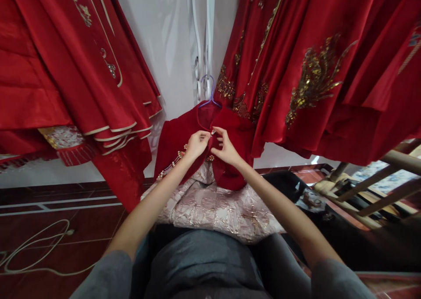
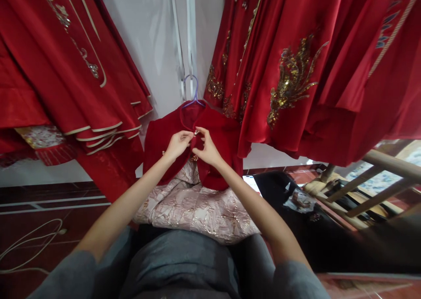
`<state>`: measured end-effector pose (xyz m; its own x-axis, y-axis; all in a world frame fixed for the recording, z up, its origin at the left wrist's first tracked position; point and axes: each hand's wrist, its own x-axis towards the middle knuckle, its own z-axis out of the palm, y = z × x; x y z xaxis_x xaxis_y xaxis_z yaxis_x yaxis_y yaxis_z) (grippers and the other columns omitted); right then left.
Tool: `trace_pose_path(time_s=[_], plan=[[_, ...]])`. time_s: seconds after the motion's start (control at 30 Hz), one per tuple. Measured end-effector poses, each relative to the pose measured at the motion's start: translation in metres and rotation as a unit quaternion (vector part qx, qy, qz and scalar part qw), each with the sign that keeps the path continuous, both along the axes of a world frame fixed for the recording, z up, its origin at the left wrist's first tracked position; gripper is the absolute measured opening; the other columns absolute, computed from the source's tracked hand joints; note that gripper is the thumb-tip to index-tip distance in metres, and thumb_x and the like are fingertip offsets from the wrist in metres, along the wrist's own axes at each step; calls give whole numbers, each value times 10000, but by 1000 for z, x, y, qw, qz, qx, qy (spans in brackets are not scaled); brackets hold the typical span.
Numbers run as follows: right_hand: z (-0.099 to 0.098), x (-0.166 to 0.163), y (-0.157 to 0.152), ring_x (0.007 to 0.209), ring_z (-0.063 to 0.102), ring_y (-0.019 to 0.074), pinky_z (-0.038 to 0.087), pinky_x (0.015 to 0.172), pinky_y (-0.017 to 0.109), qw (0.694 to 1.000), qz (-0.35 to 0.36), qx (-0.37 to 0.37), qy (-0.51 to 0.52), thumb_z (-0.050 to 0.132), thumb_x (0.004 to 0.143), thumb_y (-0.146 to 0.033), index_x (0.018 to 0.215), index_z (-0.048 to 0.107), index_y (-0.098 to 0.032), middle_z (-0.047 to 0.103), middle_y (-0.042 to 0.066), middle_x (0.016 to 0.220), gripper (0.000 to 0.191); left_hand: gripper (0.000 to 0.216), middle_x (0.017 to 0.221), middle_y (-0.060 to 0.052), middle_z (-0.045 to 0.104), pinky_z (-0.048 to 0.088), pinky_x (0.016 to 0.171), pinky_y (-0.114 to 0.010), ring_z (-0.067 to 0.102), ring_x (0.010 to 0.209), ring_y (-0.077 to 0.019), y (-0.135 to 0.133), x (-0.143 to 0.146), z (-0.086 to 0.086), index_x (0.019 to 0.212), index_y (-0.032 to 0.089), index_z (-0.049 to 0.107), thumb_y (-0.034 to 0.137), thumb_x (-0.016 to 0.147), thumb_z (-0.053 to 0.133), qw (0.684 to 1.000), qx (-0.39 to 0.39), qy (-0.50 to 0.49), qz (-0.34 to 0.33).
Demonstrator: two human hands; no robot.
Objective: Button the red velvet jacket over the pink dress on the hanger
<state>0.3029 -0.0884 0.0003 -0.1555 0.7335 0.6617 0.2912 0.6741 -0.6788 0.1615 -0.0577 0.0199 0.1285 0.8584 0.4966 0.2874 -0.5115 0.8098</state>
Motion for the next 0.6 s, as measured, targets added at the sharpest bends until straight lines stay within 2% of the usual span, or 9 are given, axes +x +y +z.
trace_pose_path(time_s=[0.07,0.13,0.17,0.23,0.3,0.4,0.5,0.6], plan=[[-12,-5,-13,1391,315,245,319,1131,444,998,-19,37,-40,565,633,-89,1419,277,-225,293,110,1512,848,142,1009,-88,717,550,819,-305,683,895,-159,-2,4,-9,904,147,646,206,859,525,996,-40,-73,-18],[-22,-5,-22,1384,325,239,332,1120,430,997,-59,36,-46,510,618,-54,1422,269,-229,328,107,1489,857,153,1055,-98,706,555,822,-300,682,910,-153,-8,6,-15,933,142,643,219,870,527,990,-64,-116,-39],[-26,-3,-25,1323,410,242,388,1069,427,996,-85,16,-35,496,618,-54,1408,285,-233,410,112,1423,837,157,1064,-103,702,560,810,-294,684,892,-148,-11,6,-16,947,139,638,224,876,528,987,-78,-131,-47],[-30,5,-27,1064,593,232,496,897,403,990,-135,-47,6,502,638,-87,1347,341,-237,582,89,1161,742,167,1063,-115,699,569,768,-281,688,826,-130,-18,3,-15,973,131,626,235,891,523,981,-108,-149,-55],[-27,18,-27,782,626,191,521,731,351,979,-156,-111,68,513,669,-147,1247,405,-233,610,18,874,594,178,1048,-122,700,571,738,-268,684,780,-118,-26,-2,-13,987,126,618,248,903,519,978,-125,-155,-56],[-12,37,-30,628,571,142,498,635,290,966,-108,-175,154,518,693,-211,1107,469,-225,568,-37,711,417,187,1028,-117,701,568,761,-264,684,798,-118,-42,-8,-10,974,128,625,278,898,542,978,-115,-162,-63],[7,46,-42,701,600,126,513,705,286,962,-10,-214,172,604,671,-219,1069,521,-227,626,-19,805,407,214,935,-89,708,573,747,-263,681,765,-122,-62,-5,-14,927,134,634,335,870,589,975,-127,-163,-81],[22,46,-57,834,642,147,523,829,330,964,64,-224,131,707,656,-231,1061,553,-225,662,24,957,434,259,855,-56,697,585,667,-261,670,731,-132,-79,3,-23,915,143,629,383,818,646,964,-163,-186,-98]])
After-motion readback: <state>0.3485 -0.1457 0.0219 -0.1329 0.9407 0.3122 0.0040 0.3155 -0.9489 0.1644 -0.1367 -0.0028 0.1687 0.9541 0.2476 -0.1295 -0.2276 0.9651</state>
